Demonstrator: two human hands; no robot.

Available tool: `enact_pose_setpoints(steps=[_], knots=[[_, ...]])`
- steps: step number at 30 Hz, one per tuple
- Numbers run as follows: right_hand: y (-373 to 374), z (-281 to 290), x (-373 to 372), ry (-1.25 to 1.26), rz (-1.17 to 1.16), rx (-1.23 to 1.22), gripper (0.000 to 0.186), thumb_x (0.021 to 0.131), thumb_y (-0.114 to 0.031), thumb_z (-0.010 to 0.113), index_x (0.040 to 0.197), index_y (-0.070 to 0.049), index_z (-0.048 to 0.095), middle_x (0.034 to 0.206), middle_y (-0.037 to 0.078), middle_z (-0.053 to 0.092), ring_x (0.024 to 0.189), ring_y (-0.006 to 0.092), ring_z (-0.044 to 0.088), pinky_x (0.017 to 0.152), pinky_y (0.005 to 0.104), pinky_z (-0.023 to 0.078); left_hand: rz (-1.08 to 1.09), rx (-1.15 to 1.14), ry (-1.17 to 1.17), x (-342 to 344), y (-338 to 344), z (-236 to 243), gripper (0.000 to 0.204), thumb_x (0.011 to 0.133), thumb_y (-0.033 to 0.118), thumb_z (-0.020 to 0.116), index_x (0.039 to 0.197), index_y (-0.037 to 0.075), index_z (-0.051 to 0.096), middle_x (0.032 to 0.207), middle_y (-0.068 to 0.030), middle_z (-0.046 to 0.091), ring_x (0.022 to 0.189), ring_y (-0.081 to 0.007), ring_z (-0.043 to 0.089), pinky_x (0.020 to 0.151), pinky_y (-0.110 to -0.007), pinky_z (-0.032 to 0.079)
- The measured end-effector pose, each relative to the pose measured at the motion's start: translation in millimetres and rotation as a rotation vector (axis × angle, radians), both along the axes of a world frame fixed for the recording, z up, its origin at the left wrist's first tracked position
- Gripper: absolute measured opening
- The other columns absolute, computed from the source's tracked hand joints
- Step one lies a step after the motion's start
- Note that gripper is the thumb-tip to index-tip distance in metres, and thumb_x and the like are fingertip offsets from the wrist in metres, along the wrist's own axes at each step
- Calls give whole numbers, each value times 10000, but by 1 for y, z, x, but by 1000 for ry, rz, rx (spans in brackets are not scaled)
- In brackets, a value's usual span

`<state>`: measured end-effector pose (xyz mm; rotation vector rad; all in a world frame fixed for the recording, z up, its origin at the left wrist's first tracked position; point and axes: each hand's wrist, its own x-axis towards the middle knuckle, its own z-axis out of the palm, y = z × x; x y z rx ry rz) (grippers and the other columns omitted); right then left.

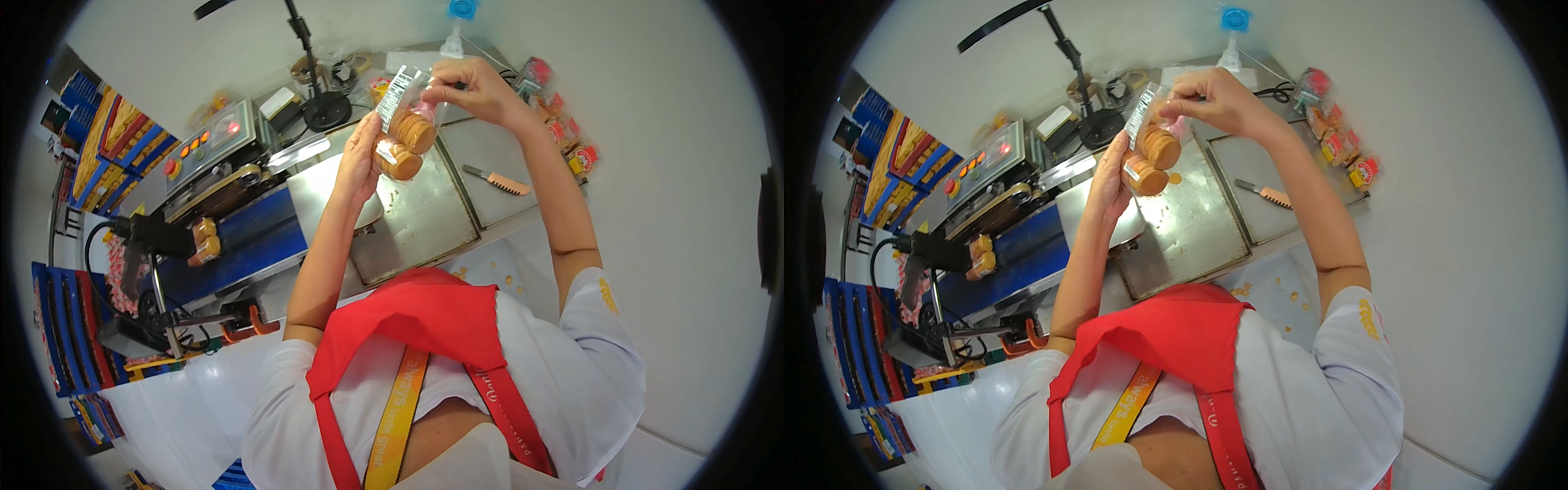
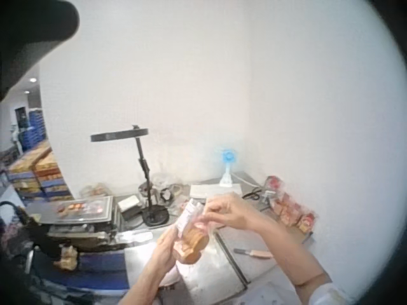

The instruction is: The person places small bread rolls into plastic bags, seals them using a heat sealer, and stacks the packaged rolls in a yellow crate. The person then stacks the crate onto a stack of other crates.

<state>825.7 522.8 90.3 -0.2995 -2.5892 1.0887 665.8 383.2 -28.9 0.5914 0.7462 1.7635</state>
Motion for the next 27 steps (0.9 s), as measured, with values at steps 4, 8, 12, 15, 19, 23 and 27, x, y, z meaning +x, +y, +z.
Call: enact_pose_setpoints(steps=[4,8,12,15,19,23,27], knots=[[-11,0,-42,201,293,113,185,828,-191,674,766,-20,641,694,-24,533,704,81,520,673,225,428,-301,4,-389,-30,-27,-11,403,932,365,520,1158,31,524,1078,-108,619,897,-180,633,767,-296,542],[-41,4,-79,36,249,-227,189,836,-179,665,764,-7,636,757,-26,573,657,53,527,624,212,446,-420,2,-609,-53,-49,-16,367,911,357,553,1100,43,575,1062,-123,627,885,-200,632,789,-339,551],[-54,-29,-110,282,70,-284,456,808,-278,704,1117,-15,496,958,66,599,799,119,574,706,272,498,-92,86,-638,-55,-64,-12,367,923,308,534,1182,50,524,1139,-116,595,1026,-214,592,902,-365,501],[-95,-56,-116,231,2,-312,1106,701,-379,802,1386,-49,-1,1096,205,551,982,222,580,863,349,478,301,284,-268,-70,-73,-20,442,924,273,543,1290,71,401,1272,-81,513,1139,-196,516,1015,-351,392],[-114,-127,-136,468,-50,-533,678,800,-93,707,1227,-28,183,1056,180,575,955,209,591,806,314,491,539,222,221,-77,-87,-26,514,886,200,622,1299,66,348,1297,-85,487,1188,-150,455,986,-320,360],[-109,-184,-144,480,-106,-391,526,808,-27,667,1151,-24,268,1004,180,595,921,232,616,778,313,491,689,-28,821,-105,-103,-72,473,845,107,648,1242,35,401,1193,-118,576,1089,-145,539,921,-307,423],[-120,-183,-140,530,-282,-149,362,834,-80,645,1094,7,409,983,212,602,904,339,622,774,377,483,894,-208,1023,-88,-104,-64,349,809,103,697,1098,-12,540,909,-92,657,782,-127,627,679,-253,511]])
